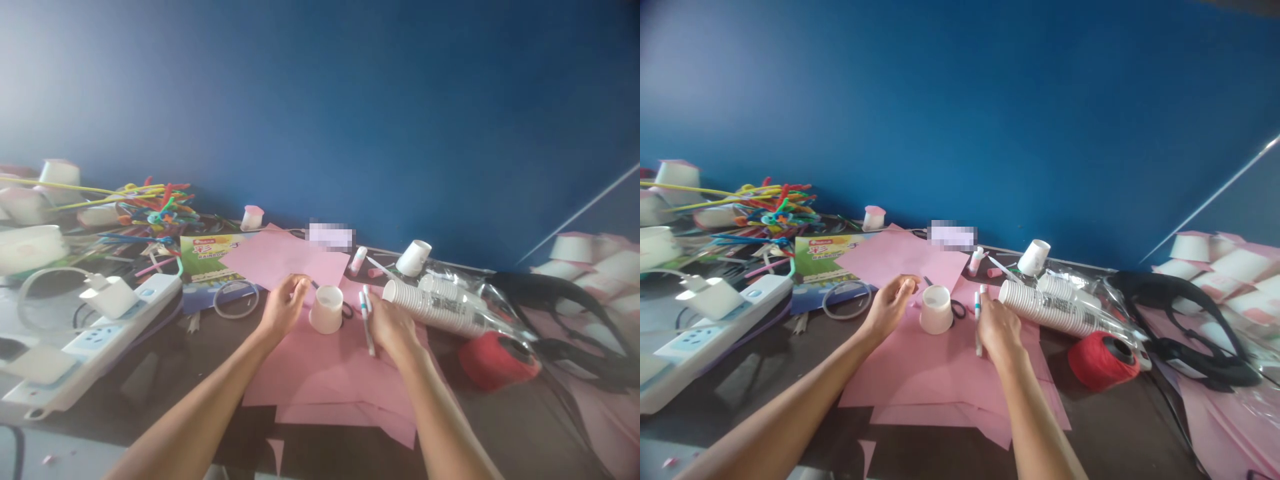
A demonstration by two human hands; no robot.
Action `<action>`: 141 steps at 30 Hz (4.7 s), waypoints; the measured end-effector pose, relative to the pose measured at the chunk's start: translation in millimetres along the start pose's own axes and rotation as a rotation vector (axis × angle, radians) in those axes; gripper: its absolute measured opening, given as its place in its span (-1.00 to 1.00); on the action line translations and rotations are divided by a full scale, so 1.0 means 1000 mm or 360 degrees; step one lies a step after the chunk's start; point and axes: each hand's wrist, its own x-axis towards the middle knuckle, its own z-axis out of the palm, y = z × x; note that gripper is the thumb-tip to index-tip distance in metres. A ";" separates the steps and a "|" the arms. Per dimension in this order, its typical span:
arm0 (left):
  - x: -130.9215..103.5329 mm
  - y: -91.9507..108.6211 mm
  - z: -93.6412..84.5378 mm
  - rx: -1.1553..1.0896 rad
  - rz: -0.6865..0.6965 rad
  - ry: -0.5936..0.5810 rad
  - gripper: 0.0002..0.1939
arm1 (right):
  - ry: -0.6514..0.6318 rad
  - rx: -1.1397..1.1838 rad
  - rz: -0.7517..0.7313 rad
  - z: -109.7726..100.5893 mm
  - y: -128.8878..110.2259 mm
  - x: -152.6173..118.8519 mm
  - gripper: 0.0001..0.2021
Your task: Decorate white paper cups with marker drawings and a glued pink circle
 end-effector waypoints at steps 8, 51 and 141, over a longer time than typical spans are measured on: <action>0.000 0.002 -0.001 -0.0041 0.0008 0.0016 -0.60 | 0.0119 0.0229 -0.0012 0.006 0.002 0.000 -0.61; -0.008 0.027 -0.010 -0.1126 -0.0127 -0.0547 -0.66 | 0.1145 0.0422 -0.1142 -0.004 -0.041 -0.051 -0.63; -0.012 0.037 0.002 -0.0826 -0.0445 -0.0792 -0.29 | 0.0370 0.3270 -0.0937 0.000 -0.035 -0.027 -0.81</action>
